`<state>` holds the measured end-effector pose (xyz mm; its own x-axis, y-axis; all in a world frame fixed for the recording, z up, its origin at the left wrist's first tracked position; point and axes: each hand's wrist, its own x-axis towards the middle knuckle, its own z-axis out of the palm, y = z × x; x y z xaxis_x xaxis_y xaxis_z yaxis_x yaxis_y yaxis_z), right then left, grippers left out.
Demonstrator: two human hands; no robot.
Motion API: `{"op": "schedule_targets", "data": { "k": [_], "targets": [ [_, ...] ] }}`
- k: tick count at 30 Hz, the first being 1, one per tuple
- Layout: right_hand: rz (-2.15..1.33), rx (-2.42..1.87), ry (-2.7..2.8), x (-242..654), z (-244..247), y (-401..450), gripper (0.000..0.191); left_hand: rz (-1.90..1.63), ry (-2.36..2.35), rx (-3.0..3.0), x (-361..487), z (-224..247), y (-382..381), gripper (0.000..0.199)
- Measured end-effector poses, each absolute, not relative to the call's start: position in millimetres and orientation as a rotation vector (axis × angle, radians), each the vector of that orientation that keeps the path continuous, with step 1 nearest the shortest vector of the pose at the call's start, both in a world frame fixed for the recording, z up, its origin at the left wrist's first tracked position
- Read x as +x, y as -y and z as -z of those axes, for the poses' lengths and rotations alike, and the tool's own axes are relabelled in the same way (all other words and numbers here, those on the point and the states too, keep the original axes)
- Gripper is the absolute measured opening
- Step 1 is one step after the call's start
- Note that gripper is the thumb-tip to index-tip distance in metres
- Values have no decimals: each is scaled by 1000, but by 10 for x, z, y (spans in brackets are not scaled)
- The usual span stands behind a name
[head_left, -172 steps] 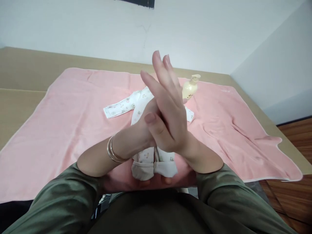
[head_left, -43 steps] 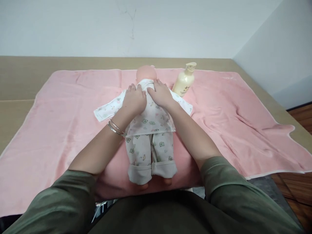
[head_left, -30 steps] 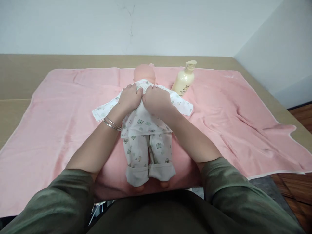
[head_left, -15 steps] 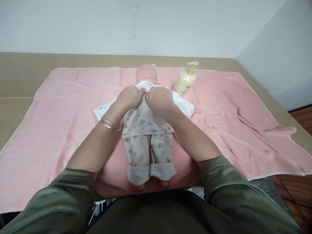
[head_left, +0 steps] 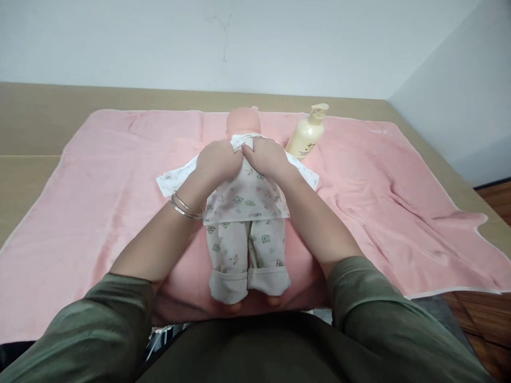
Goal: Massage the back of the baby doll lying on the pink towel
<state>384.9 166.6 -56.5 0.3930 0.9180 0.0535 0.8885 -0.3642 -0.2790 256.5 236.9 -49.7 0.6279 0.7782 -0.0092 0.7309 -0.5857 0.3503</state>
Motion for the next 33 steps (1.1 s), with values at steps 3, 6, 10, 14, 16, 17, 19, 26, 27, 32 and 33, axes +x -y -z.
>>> {"op": "schedule_targets", "data": {
  "k": [3,6,10,14,16,17,19,26,27,32,33],
  "targets": [
    [-144,-2390,1602,3827,553,-1663,58,-215,-1118,2666,2602,561,-2289,50],
    [-119,-2439,1620,3741,534,-1646,56,-263,-1182,2624,2644,642,-2355,54],
    [-94,-2477,1724,3587,526,-1585,47,-327,-1219,2493,2665,730,-2556,52],
    [-60,-2446,1739,3579,573,-1592,42,-428,-1166,2475,2685,830,-2627,51],
    [-43,-2427,1660,3646,612,-1645,47,-468,-1179,2488,2702,873,-2616,51],
    [-42,-2418,1613,3683,631,-1677,50,-480,-1189,2491,2711,890,-2610,50],
    [-55,-2405,1538,3741,667,-1736,55,-488,-1205,2491,2725,914,-2608,49],
    [-53,-2396,1495,3769,663,-1751,55,-403,-1159,2628,2653,788,-2481,51],
    [-81,-2389,1508,3787,643,-1740,53,-373,-1140,2681,2631,746,-2421,51],
    [-204,-2358,1579,3855,554,-1689,47,-274,-1093,2787,2587,635,-2222,48],
    [-183,-2379,1576,3831,549,-1679,49,-289,-1082,2780,2595,642,-2242,49]
  ]
}}
